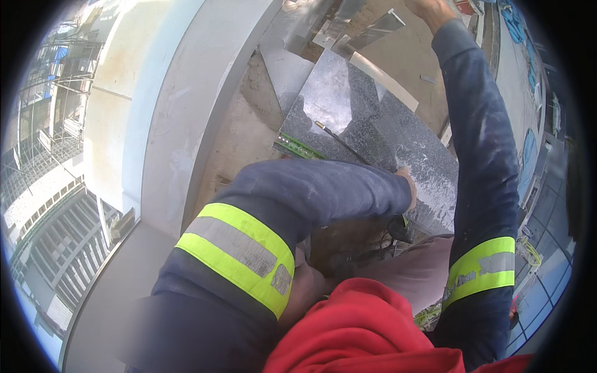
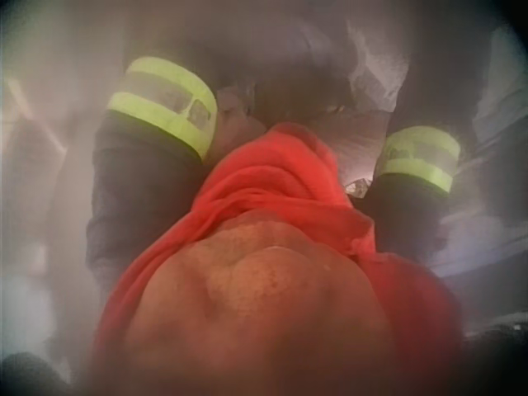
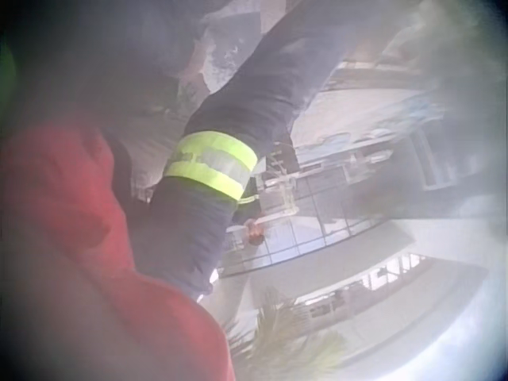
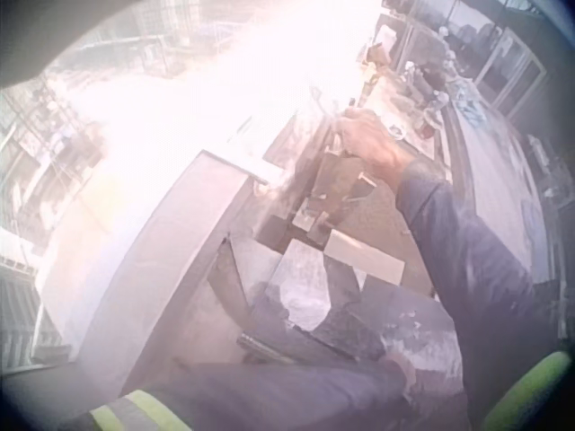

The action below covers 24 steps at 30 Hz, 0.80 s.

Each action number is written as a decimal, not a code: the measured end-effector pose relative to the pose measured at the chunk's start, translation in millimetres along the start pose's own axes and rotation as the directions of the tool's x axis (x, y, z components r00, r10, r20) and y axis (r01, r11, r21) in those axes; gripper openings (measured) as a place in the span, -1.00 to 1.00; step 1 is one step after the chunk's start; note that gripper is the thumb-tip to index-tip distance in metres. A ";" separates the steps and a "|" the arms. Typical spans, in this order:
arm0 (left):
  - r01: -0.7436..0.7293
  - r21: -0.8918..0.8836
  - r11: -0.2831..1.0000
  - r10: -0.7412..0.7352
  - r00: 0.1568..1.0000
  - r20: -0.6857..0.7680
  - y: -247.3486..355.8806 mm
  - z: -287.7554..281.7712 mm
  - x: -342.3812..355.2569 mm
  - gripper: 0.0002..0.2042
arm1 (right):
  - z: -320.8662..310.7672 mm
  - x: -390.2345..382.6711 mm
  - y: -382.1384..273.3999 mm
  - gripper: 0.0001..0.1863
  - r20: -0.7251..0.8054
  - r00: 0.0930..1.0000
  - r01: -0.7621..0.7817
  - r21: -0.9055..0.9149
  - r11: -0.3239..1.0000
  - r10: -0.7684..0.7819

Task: The person uses an angle grinder to cut a large stone slab, then measures and marks the slab with a tape measure and a straight edge. The person is wearing a red hoodie and a pink head covering.

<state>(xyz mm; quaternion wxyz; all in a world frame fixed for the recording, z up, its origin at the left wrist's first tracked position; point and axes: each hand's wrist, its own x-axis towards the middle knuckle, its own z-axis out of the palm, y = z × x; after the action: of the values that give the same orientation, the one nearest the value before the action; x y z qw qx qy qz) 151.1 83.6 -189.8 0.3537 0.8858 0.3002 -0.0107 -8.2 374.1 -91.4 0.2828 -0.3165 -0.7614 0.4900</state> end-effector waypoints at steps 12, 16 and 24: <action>0.025 0.088 0.996 -0.036 0.992 0.125 -7.6 -3.4 -31.1 -0.76 | 77.1 -106.0 -13.9 -0.52 0.139 0.975 -0.156 -0.113 0.981 0.171; 0.046 0.090 0.995 -0.058 0.989 0.138 -6.0 -13.9 -37.3 -0.78 | 158.3 -39.6 6.2 0.02 -0.009 0.988 -0.155 -0.154 0.976 0.156; 0.071 0.055 0.996 -0.082 0.970 0.230 -6.2 -22.8 -11.7 -0.84 | 35.5 -63.2 16.7 -0.45 -0.181 0.968 -0.190 -0.074 0.979 0.174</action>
<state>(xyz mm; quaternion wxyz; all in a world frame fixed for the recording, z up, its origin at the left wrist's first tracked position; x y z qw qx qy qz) 133.8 95.4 -173.9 0.3651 0.8742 0.2905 -0.1348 9.3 311.3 -127.2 0.2875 -0.4391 -0.7230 0.4493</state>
